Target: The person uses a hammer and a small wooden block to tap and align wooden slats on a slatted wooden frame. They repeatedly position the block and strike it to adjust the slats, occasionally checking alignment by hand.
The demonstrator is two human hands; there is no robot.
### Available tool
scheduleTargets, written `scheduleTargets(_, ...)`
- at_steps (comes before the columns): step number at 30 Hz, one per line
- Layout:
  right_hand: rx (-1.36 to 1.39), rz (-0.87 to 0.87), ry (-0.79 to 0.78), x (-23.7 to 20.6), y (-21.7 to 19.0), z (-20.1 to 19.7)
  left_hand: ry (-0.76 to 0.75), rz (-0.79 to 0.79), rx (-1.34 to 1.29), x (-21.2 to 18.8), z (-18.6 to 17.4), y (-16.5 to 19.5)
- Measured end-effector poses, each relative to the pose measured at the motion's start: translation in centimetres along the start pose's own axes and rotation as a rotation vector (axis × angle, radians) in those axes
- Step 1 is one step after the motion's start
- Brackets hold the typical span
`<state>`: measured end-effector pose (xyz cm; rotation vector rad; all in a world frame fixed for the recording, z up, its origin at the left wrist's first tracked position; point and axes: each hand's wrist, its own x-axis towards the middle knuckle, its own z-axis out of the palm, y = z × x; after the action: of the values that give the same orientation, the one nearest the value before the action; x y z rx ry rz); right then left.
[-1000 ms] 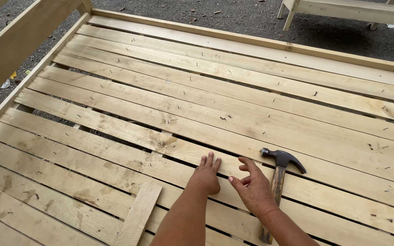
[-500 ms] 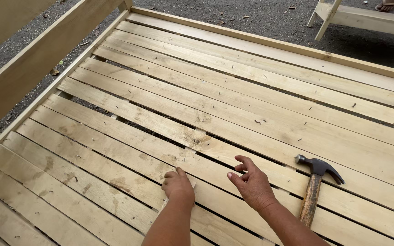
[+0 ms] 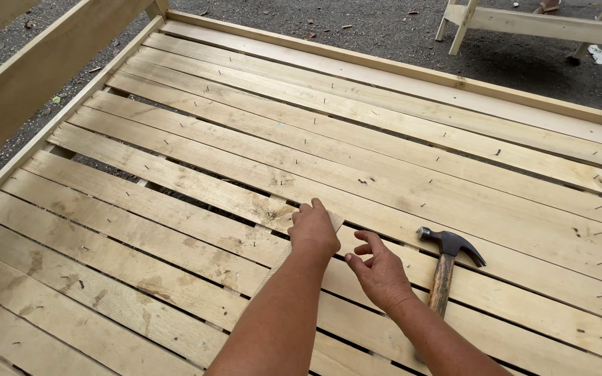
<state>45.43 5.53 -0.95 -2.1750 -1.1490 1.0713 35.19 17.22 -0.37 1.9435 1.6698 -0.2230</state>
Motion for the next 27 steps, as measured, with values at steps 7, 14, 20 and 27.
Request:
scheduleTargets(7, 0.42, 0.29, 0.012, 1.5, 4.0, -1.4, 0.256, 0.274, -0.26, -0.5, -6.0, 9.1)
scheduleTargets(14, 1.202, 0.43, 0.17, 2.5, 3.1, -5.3, 0.511, 0.079, -1.309, 4.2, -7.1, 9.3)
scheduleTargets(20, 1.699, 0.231, 0.315, 2.8, 2.0, -7.5, 0.22, -0.26, -2.045, 5.6, -3.6, 3.9)
scheduleTargets(27, 1.259, -0.028, 0.352, 4.2, 2.5, -7.4, 0.121, -0.531, -1.095, 6.5, 0.1, -0.4)
